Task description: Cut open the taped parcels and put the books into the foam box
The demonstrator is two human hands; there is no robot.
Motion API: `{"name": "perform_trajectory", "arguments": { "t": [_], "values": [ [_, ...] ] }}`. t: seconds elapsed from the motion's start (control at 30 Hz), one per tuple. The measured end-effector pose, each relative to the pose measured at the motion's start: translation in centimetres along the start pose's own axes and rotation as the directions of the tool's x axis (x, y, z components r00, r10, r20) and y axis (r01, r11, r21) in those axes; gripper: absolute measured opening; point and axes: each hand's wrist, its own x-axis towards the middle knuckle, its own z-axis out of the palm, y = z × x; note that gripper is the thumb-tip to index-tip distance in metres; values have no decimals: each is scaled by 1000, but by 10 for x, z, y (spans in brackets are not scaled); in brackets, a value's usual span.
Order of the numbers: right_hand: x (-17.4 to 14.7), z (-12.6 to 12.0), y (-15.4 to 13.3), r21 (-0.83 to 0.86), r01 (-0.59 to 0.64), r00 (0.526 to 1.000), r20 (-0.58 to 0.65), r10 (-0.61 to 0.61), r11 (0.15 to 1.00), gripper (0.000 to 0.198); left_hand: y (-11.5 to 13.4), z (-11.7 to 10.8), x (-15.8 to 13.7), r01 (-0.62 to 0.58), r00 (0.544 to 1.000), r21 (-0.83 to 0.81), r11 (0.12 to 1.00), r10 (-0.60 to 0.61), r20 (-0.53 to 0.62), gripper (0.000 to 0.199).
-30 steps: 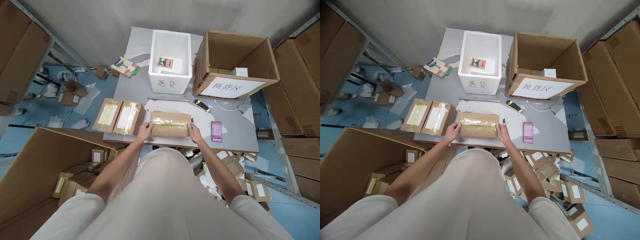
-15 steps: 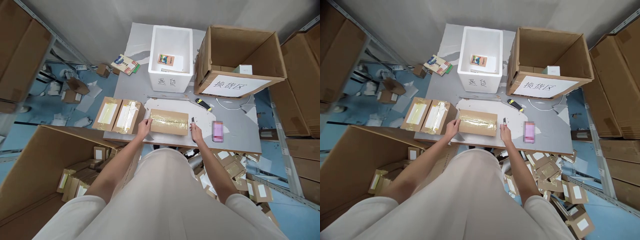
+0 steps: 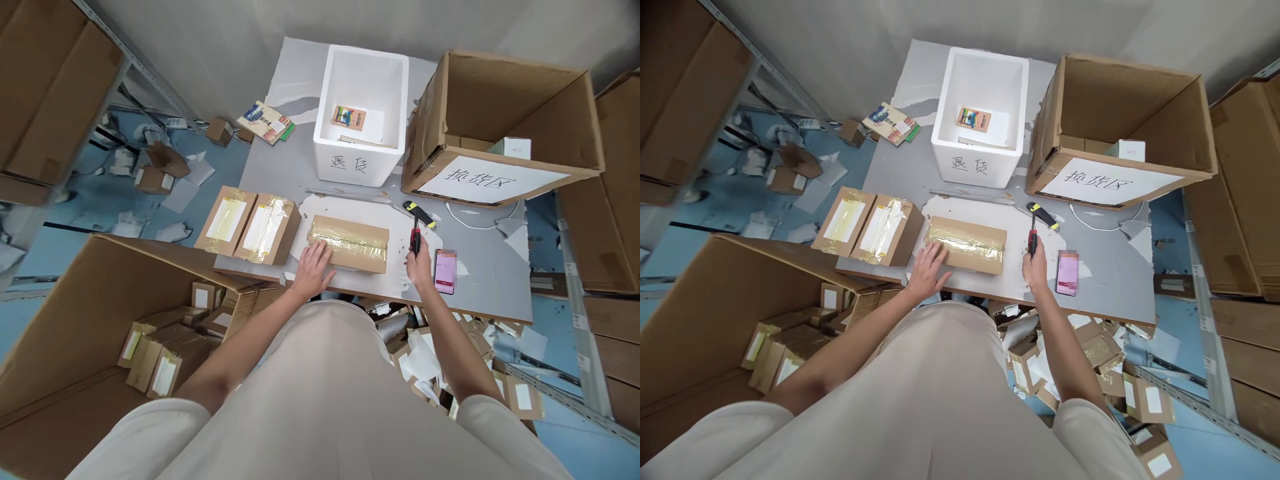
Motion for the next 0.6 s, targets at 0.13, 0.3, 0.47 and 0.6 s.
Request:
{"name": "perform_trajectory", "arguments": {
  "t": [0.13, 0.3, 0.47, 0.6],
  "values": [
    [18, -28, -79, -25, 339, 925, 191, -328, 941, 65, -5, 8, 7, -36, 998, 29, 999, 34, 54, 62],
    [40, -16, -145, -126, 628, 663, 603, -443, 768, 61, -12, 18, 2, -57, 998, 15, 998, 56, 36, 60],
    [44, -8, -157, -348, 683, 663, 664, -346, 642, 70, -11, 20, 0, -53, 998, -5, 999, 53, 27, 62],
    [43, -7, -163, -425, 705, 661, 683, -311, 567, 71, -12, 24, 0, -40, 999, -8, 999, 40, 33, 64]
  ]
}}
